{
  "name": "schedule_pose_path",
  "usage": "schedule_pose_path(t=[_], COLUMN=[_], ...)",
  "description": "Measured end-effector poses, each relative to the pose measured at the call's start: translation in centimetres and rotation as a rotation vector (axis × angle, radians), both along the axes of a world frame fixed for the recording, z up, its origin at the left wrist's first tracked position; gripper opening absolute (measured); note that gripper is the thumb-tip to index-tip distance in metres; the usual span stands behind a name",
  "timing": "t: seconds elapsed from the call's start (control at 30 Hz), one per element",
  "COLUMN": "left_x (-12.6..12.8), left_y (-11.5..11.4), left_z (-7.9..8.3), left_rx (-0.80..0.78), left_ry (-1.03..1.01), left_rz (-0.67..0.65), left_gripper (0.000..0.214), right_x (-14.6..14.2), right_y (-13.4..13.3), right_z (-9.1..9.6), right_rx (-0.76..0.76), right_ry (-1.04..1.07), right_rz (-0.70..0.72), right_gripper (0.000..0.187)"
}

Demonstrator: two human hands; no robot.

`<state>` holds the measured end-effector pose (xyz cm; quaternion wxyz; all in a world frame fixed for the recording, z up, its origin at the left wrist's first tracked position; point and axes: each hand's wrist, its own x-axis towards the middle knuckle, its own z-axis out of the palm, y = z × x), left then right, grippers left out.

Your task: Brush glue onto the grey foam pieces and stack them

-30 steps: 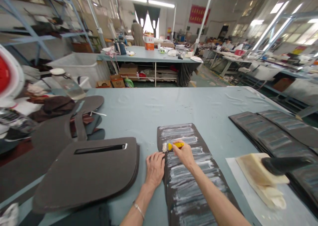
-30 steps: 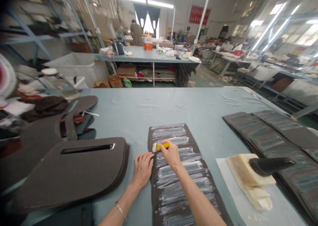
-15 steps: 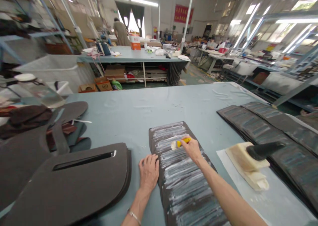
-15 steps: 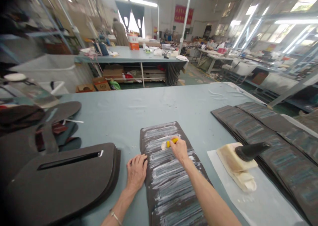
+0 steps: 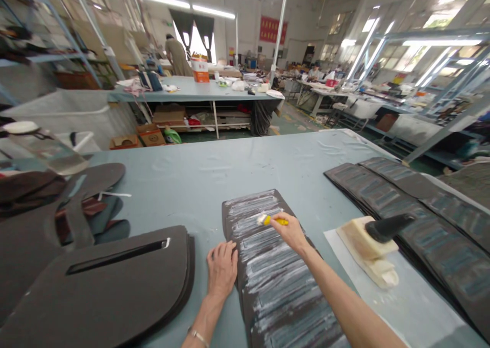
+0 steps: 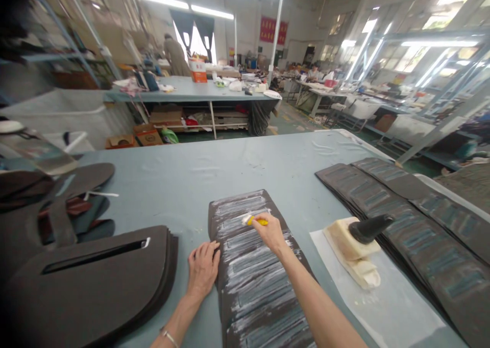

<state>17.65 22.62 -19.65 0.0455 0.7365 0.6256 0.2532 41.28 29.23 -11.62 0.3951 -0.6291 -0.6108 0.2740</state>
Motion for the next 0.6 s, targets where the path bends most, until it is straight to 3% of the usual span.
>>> schedule_pose_path(t=[0.07,0.23,0.3,0.4,0.53,0.6], left_x=[0.0,0.0,0.1,0.0,-0.5,-0.7], left_y=[0.0,0.1,0.0,0.0,0.0,0.3], left_z=[-0.1,-0.2,-0.2,-0.1,0.2,0.4], left_rx=[0.000,-0.010,-0.010,-0.008,-0.065,-0.101], left_ry=[-0.008,-0.016,-0.020,-0.044,-0.161,-0.245], left_rz=[0.000,0.006,0.008,0.002,0.001,0.030], left_gripper=[0.024,0.024,0.023,0.024,0.023,0.024], right_x=[1.2,7.7,8.8,8.5,7.0,5.2], right_y=[0.2,1.5,1.7,1.7,2.2,2.6], right_z=[-0.7,-1.4,-1.2,-1.1,-0.6,0.0], right_rx=[-0.039,-0.045,-0.022,-0.063,-0.066,-0.008], right_ry=[-0.045,-0.271,-0.331,-0.294,-0.373,-0.364], right_rz=[-0.006,-0.313,-0.310,-0.238,-0.353,-0.337], right_gripper=[0.024,0.027,0.028,0.028,0.025,0.025])
